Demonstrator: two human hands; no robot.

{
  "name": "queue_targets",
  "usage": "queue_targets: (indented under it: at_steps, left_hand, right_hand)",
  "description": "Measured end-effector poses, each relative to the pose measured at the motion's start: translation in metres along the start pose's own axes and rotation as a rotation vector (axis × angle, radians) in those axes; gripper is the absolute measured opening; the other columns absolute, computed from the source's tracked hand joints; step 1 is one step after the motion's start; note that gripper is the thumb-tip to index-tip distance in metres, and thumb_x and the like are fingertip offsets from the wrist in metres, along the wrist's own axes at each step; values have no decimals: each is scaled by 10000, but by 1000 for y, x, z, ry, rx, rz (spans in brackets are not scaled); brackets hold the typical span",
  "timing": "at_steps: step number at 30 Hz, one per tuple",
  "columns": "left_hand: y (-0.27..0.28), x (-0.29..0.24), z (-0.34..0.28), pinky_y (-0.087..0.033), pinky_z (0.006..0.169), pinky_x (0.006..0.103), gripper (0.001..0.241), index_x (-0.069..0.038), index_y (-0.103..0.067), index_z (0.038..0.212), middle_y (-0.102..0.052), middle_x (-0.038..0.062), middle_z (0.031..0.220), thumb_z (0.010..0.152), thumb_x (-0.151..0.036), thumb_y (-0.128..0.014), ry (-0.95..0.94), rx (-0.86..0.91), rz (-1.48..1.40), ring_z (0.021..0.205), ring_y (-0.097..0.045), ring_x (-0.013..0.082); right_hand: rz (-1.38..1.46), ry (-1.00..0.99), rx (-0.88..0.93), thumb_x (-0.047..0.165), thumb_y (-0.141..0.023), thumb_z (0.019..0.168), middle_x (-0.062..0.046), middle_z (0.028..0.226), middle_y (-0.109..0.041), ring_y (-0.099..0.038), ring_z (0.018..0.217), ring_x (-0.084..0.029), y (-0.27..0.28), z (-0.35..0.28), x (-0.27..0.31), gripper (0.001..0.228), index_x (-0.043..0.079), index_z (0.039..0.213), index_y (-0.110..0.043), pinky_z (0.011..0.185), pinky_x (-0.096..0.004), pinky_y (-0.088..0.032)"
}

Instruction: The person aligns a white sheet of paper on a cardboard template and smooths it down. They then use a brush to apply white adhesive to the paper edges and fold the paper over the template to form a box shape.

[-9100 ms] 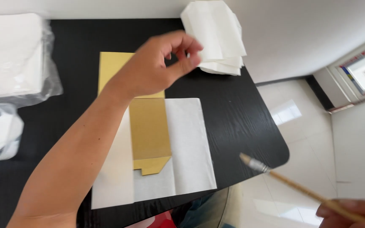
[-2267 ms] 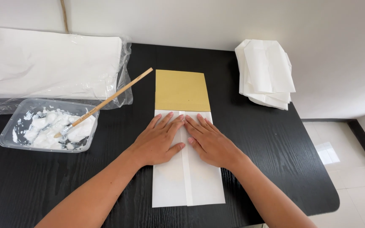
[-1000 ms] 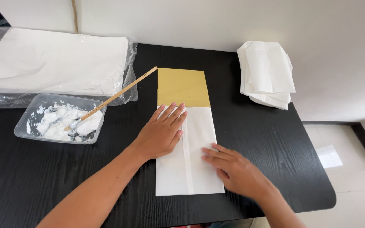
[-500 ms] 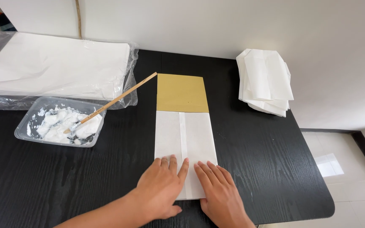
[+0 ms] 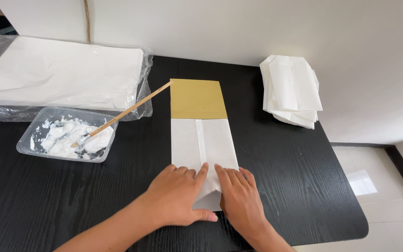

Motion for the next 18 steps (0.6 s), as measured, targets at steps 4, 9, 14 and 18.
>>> queue_targets:
  at_steps: [4, 9, 14, 18]
  left_hand:
    - [36, 17, -11, -414, 1004, 488, 1032, -104, -202, 1639, -653, 194, 1268, 890, -783, -410, 53, 136, -251, 1144, -620, 380]
    - [47, 50, -15, -440, 1147, 485, 676, -12, -376, 1558, -645, 247, 1395, 930, -220, -513, 31, 116, -759, 1338, -584, 416]
    - [30, 61, 2, -497, 1084, 420, 664, -72, -446, 1531, -691, 172, 1332, 911, -223, -629, 70, 83, -677, 1257, -645, 315]
    - [18, 67, 15, -529, 971, 402, 532, -122, -535, 1473, -730, 111, 1235, 964, -251, -623, 131, 7, -658, 1133, -681, 266]
  right_hand:
    - [187, -76, 22, 37, -598, 918, -96, 1026, -735, -701, 944, -284, 9, 20, -12, 464, 17, 1375, -520, 916, -489, -498]
    - [339, -482, 560, 143, -465, 1000, -170, 1192, -700, -689, 1116, -369, 11, 43, -26, 538, 127, 1531, -377, 967, -479, -508]
    - [329, -538, 638, 257, -466, 986, -156, 1176, -725, -739, 987, -322, 4, 51, -33, 542, 218, 1523, -409, 851, -445, -568]
    - [430, -584, 649, 382, -577, 950, -211, 1259, -696, -732, 1053, -356, 18, 58, -21, 631, 163, 1524, -430, 858, -471, -565]
Point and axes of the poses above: each hand's wrist, its own z-axis towards the middle knuckle, its own y-axis out of the back of the hand, x = y × z, the point moved 7 cm from there along z, towards the middle knuckle
